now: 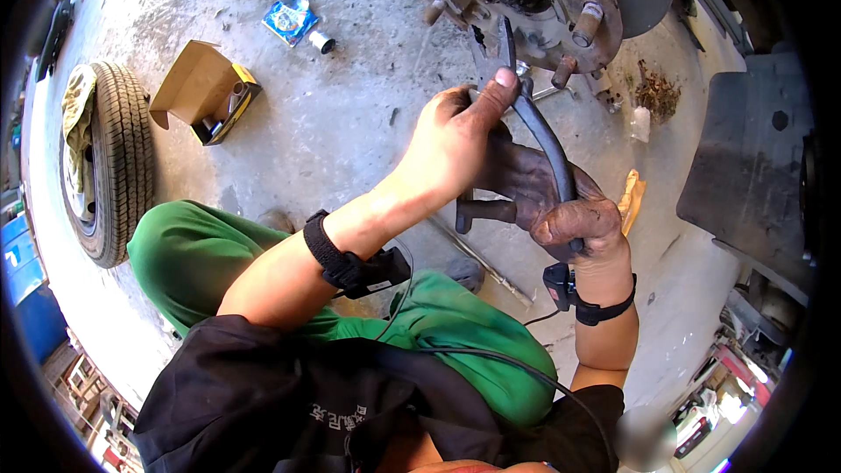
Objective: The person works on a brake assembly using pliers to manipulate components.
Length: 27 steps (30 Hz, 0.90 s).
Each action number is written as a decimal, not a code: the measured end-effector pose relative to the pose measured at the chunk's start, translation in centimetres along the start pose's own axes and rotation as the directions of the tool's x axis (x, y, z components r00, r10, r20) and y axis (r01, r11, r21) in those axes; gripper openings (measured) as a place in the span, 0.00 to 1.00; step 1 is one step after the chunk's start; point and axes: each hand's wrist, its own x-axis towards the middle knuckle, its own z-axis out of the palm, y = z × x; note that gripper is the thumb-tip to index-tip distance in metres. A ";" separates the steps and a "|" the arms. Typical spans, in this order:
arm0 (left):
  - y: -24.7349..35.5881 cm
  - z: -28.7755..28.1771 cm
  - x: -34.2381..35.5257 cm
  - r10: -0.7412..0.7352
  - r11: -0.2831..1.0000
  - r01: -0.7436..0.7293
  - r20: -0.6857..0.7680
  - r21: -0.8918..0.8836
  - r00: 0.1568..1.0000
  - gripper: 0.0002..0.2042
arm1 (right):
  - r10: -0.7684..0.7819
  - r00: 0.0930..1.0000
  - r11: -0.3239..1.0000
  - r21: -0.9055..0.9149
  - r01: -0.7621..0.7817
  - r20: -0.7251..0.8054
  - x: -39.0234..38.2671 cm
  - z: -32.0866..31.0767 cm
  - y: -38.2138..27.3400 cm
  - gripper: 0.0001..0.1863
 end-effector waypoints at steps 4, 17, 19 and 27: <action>1.7 -0.5 0.8 -0.049 0.998 0.052 0.101 -0.026 0.994 0.27 | -0.022 1.000 0.997 -0.076 0.021 -0.017 1.1 -0.2 0.6 0.52; 1.8 -0.1 1.7 0.079 0.989 -0.061 0.134 -0.131 0.988 0.25 | -0.193 0.981 0.962 -0.193 0.192 0.013 1.9 0.4 0.9 0.56; 2.3 -0.1 1.7 0.045 0.980 -0.013 0.158 -0.200 0.986 0.25 | -0.191 0.981 0.963 -0.187 0.193 0.026 2.1 0.5 0.3 0.56; 0.7 0.1 0.7 0.072 0.985 -0.055 0.102 -0.162 0.992 0.23 | -0.094 0.995 0.938 -0.337 0.082 -0.020 0.6 -1.1 0.6 0.49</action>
